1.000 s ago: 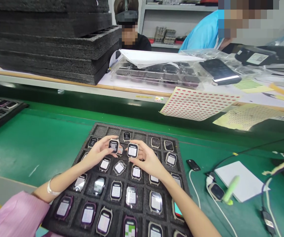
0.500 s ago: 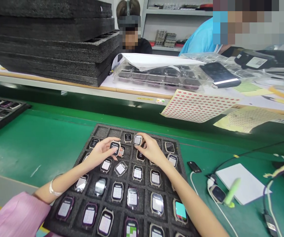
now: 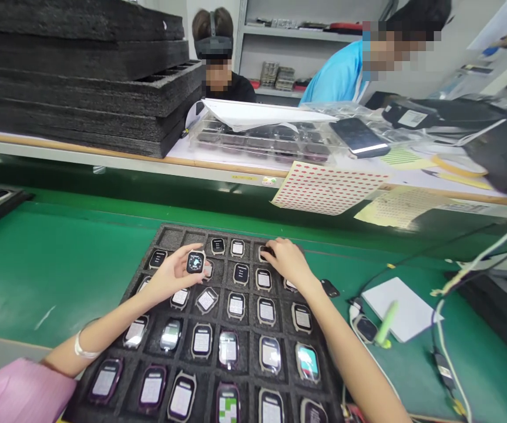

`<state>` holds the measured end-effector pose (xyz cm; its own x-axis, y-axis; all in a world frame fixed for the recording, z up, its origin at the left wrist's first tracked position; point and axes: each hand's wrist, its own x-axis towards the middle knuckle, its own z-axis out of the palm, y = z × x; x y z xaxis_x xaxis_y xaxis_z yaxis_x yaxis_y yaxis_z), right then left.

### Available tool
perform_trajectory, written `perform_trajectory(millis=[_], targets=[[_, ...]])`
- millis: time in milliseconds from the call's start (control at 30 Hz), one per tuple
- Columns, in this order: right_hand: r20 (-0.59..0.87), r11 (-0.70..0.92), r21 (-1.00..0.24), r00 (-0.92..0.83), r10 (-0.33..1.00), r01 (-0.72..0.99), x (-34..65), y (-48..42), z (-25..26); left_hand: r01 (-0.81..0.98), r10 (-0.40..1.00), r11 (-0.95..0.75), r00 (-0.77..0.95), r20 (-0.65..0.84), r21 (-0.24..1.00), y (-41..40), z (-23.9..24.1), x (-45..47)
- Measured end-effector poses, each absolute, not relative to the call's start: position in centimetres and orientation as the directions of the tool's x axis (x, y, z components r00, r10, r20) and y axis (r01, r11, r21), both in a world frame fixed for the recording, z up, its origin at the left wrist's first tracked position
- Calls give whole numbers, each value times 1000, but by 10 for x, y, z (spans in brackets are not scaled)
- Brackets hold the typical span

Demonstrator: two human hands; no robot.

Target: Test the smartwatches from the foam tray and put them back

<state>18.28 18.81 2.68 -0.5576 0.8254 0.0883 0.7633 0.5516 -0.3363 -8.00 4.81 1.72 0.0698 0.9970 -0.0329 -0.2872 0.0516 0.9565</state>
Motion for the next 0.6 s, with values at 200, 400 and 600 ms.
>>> perform_trajectory(millis=[200, 400, 600], targets=[[120, 418, -480, -414, 902, 771, 174, 179, 14, -240, 996, 81, 48, -72, 967, 47, 19, -79], [124, 403, -761, -497, 859, 508, 154, 158, 42, -188, 998, 66, -8, -69, 980, 48, 22, -81], [21, 98, -991, -607, 794, 94, 124, 119, 58, -85, 999, 31, -23, -33, 996, 45, 22, -82]])
